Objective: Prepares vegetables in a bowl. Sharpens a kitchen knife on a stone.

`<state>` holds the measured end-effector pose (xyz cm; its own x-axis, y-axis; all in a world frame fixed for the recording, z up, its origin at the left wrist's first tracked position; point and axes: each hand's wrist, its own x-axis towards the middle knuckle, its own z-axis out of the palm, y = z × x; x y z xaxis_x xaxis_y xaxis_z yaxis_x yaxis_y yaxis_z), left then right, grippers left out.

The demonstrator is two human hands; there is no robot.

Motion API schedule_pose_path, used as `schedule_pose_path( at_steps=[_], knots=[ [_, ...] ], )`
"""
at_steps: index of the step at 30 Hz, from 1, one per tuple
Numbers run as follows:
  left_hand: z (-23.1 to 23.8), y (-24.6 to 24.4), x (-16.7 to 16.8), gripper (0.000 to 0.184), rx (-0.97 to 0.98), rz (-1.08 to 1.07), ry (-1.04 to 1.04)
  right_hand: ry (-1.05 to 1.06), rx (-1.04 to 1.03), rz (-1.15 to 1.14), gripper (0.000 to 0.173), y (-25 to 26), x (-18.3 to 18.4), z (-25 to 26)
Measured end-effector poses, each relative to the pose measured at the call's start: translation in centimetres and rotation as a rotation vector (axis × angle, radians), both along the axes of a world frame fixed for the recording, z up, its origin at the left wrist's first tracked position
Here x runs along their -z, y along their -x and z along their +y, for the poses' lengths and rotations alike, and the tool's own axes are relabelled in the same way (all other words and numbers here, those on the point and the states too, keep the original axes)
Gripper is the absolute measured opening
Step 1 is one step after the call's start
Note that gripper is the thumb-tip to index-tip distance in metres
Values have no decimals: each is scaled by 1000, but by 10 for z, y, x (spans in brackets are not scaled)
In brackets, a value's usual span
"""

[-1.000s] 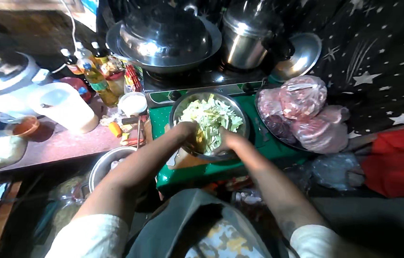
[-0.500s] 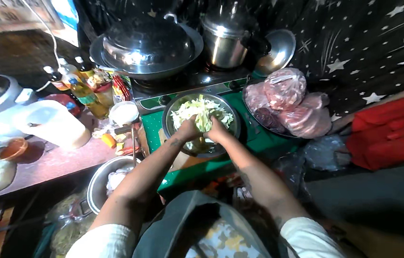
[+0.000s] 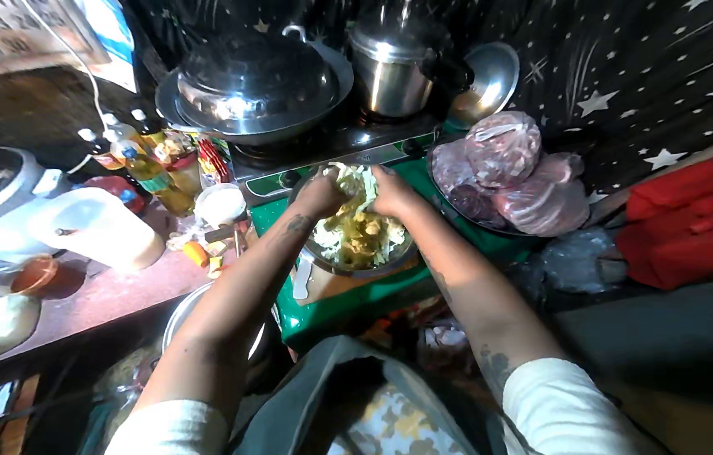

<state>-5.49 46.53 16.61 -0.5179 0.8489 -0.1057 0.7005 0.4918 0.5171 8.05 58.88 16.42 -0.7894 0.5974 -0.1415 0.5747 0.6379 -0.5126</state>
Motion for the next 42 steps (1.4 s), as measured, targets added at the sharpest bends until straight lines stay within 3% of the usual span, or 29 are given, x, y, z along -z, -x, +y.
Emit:
schedule_pose_path(
  at_steps=[3,7,10,13,15,17,20,23,26,30,32,35,39,42],
  knots=[
    [-8,0,18,82,-29,59,173,13,-102,-194,72,-16,21,-10],
    [-28,-32,30,114,31,111,460,77,-190,-451,96,-25,64,-37],
    [-24,-42,77,122,18,79,427,89,-114,-418,75,-20,77,-56],
    [-15,-48,75,111,-50,-25,386,143,-41,-409,64,-16,69,-60],
    [-16,-46,73,96,-40,-74,315,195,-2,-392,70,-18,67,-56],
    [-18,-40,73,75,-4,-105,177,267,37,-302,62,-19,68,-48],
    [-19,-26,72,60,35,-66,37,353,85,-168,47,-26,50,-43],
    [-20,-25,44,53,30,71,70,295,83,1,43,-28,33,-43],
    [-12,-22,17,61,33,187,93,258,61,257,55,-17,32,-26],
    [-13,19,24,93,238,36,-2,196,-112,102,60,-20,1,-11],
    [-14,25,25,102,202,-96,78,187,-90,70,60,-21,-2,-1],
    [-11,43,48,112,104,-38,205,206,54,113,68,-17,17,20],
    [-6,0,56,125,84,133,402,322,172,97,75,-17,50,19],
    [3,-21,58,119,21,176,463,329,197,122,92,-2,70,0]
  ],
)
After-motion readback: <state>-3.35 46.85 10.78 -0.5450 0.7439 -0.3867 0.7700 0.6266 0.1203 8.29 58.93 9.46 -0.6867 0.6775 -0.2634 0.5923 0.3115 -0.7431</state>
